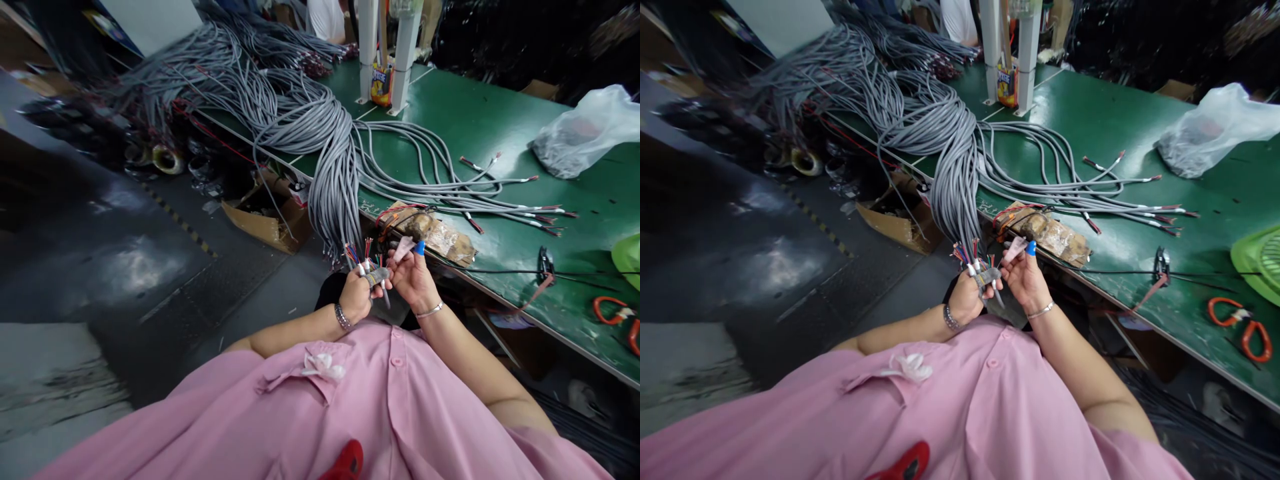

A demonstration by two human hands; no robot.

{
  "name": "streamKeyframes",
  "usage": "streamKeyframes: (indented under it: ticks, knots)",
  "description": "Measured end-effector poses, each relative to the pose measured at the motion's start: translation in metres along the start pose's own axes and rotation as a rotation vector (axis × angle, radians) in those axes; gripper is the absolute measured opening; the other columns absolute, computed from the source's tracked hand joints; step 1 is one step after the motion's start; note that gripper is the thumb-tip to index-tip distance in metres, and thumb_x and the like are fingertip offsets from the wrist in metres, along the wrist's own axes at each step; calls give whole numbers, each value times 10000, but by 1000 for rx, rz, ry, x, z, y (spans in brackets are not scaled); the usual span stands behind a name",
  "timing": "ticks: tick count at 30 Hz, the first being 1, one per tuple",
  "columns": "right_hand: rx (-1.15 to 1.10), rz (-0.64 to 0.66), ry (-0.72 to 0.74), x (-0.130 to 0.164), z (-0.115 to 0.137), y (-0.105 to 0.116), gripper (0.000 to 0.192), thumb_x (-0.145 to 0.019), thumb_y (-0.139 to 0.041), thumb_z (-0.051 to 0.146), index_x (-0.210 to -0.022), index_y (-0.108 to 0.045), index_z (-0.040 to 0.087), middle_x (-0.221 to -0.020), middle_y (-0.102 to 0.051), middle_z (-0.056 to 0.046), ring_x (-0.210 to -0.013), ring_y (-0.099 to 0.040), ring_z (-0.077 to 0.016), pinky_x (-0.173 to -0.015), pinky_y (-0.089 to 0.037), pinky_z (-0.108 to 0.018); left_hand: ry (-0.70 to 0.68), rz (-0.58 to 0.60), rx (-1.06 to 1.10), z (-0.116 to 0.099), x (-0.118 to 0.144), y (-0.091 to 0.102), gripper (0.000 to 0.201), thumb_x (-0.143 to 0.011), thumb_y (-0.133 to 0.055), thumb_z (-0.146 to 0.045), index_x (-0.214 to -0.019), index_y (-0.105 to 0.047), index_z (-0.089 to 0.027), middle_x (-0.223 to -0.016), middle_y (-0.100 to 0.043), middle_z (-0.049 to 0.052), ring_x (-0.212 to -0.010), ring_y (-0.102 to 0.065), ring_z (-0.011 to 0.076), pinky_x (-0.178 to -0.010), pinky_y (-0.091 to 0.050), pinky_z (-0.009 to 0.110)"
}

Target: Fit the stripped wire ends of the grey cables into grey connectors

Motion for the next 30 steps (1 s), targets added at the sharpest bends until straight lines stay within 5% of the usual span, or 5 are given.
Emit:
streamKeyframes:
  ticks: [8, 30]
  knots:
    - [40, 75, -58, 7, 7, -8, 415, -760, -621, 620, -812, -648, 209, -883, -689, -23, -660, -584, -114, -580, -498, -236, -31, -21, 11, -7, 5, 7, 223, -674, -709, -313, -710, -613, -115, -579, -643, 38, -387, -462, 58, -379, -234, 195]
    - [-42, -80, 35, -5, 10, -2, 254, -779, -698, 446, -792, -655, 196, -750, -669, 10, -621, -573, -97, -548, -473, -204, 25, -21, 73, -1, -7, -8, 273, -647, -733, -316, -678, -520, -148, -553, -629, 16, -365, -461, 59, -365, -203, 200]
Point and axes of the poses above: each hand's wrist, its own x-axis away from the middle knuckle, its own y-axis out of the back of the hand, z = x × y, the point moved 6 cm from there along -x, towards the middle knuckle
